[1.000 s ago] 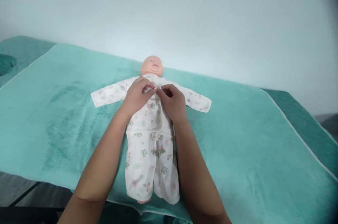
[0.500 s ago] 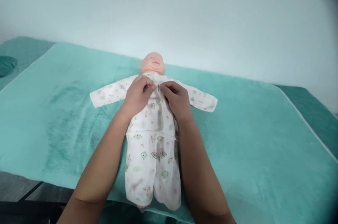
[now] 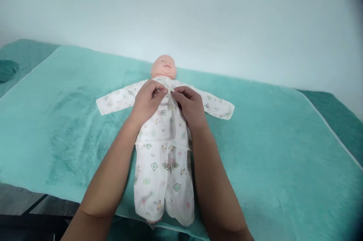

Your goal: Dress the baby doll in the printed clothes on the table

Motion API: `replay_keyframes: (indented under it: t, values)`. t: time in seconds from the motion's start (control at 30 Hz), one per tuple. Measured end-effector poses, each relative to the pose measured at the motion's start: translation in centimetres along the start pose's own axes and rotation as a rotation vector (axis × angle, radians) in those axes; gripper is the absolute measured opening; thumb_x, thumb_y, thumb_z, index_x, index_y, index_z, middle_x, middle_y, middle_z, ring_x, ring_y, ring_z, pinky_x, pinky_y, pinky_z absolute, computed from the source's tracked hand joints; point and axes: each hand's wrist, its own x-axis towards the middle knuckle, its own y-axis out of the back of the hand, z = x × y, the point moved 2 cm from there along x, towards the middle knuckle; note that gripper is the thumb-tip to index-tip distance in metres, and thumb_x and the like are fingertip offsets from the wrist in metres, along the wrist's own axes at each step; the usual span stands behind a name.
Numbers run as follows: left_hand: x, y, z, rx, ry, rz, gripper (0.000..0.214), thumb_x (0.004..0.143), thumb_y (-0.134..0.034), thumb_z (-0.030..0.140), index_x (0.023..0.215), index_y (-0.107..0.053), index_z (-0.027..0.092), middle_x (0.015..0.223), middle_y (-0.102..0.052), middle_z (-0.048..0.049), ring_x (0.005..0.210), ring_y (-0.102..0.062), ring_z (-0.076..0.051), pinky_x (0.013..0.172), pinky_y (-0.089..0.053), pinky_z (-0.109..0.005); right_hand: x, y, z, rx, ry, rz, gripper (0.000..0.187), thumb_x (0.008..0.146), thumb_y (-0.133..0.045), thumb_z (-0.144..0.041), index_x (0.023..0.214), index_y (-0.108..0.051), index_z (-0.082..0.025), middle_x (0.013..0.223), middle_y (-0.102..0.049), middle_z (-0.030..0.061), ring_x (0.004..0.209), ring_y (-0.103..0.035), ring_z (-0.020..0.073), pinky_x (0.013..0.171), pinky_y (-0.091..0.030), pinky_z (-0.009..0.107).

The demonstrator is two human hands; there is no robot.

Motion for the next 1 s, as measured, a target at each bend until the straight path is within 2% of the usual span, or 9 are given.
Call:
replay_keyframes:
  t: [0.2,0.77,1.0]
  values:
    - [-0.03,0.00,0.05,-0.016,-0.015,-0.008,0.007,0.093,-0.064,0.023,0.086,-0.064,0.022,0.091,-0.063,-0.0006,0.082,-0.055,-0.014,0.074,-0.042,-0.032,-0.01,-0.20,0.07,0.116,-0.029,0.045,0.014,0.074,-0.079,-0.033,0.080,-0.073,-0.022,0.072,-0.058,-0.0040,0.066,-0.046,0.0105,0.061,-0.038,0.026]
    - [-0.02,-0.04,0.12,0.002,-0.051,0.010,0.006,0.093,-0.063,0.022,0.088,-0.065,0.023,0.091,-0.065,-0.0008,0.085,-0.059,-0.015,0.075,-0.046,-0.031,0.09,-0.01,0.44,0.007,0.072,0.088,0.017,0.080,-0.075,-0.039,0.086,-0.076,-0.023,0.084,-0.068,-0.0011,0.077,-0.057,0.0138,0.074,-0.049,0.029]
    - [-0.08,-0.15,-0.01,0.029,-0.060,0.015,0.010,0.093,-0.062,0.022,0.098,-0.071,0.025,0.099,-0.067,-0.0023,0.091,-0.062,-0.017,0.078,-0.048,-0.031,-0.01,0.00,0.41,0.024,0.076,0.082,0.016,0.081,-0.076,-0.038,0.086,-0.076,-0.023,0.088,-0.070,-0.0006,0.083,-0.060,0.0147,0.079,-0.050,0.030]
